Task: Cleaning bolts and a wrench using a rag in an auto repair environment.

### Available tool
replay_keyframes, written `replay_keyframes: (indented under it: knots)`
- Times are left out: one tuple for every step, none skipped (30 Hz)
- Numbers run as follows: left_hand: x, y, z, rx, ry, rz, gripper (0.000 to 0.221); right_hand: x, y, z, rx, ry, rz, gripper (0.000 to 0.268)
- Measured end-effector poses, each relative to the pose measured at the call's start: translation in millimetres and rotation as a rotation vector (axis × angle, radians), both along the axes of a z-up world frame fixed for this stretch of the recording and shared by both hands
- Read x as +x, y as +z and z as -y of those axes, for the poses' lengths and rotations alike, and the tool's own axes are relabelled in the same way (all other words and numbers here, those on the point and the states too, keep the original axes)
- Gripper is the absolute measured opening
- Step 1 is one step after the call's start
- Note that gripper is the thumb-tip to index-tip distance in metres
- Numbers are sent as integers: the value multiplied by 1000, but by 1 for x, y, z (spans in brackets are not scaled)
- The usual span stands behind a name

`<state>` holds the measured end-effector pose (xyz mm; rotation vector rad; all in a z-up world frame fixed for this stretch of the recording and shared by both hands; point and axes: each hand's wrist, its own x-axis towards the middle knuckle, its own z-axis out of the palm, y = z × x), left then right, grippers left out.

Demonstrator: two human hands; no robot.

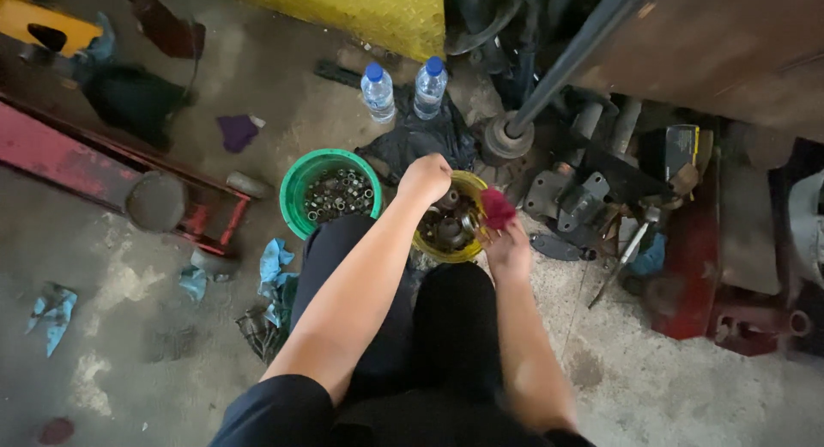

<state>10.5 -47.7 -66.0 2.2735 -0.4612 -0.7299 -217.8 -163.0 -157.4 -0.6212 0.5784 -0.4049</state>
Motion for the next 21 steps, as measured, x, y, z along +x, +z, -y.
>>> replay_keyframes:
  knots:
    - [-2,0,3,0,-3,-2,20,-4,13,-5,0,-3,-2,47]
    - [-5,0,7,55,-131,-22,20,-9,26,-9,53,0,51,52]
    - [-8,0,10,108,-260,-42,21,-14,40,-14,106,4,103,58]
    - [-15,0,14,109,-264,-44,21,-12,47,-17,107,-1,101,58]
    - [-22,-1,17,-35,-411,-32,24,-11,53,-20,228,-53,47,67]
    - [-28,-1,21,-182,-558,-19,28,-10,60,-23,348,-105,-6,77]
    - [-32,-12,25,-183,-563,-21,28,-11,60,-26,347,-110,-6,77]
    - [-34,-22,29,-260,-598,-144,32,-10,59,-28,253,-9,52,77]
    - [-36,-33,32,-335,-631,-268,38,-8,58,-30,159,92,108,78]
    - [-35,-36,35,-335,-633,-271,38,-5,55,-28,160,89,106,78]
    - [-34,-40,37,-265,-625,-186,36,-3,52,-27,86,94,24,70]
    - [-33,-43,39,-194,-614,-99,35,1,49,-25,12,100,-57,63]
    - [-31,-34,38,-195,-617,-101,35,0,54,-24,12,97,-59,63]
    - [-27,-24,37,-241,-585,-44,35,1,59,-23,26,28,-85,57]
    - [-24,-15,37,-287,-553,13,35,2,63,-22,41,-41,-111,52]
    - [-23,-5,37,-289,-555,13,35,2,58,-18,40,-42,-111,52]
    - [-22,4,36,-296,-508,-90,35,1,51,-15,-57,-106,-81,48]
    - [-22,13,34,-300,-458,-197,36,-2,45,-13,-151,-168,-54,43]
    - [-24,11,34,-300,-457,-200,36,-5,30,-10,-150,-168,-57,43]
    - [-24,10,35,-340,-412,-321,32,-6,15,-6,-204,-241,11,38]
    - [-24,10,35,-379,-366,-442,28,-8,1,-2,-259,-315,78,33]
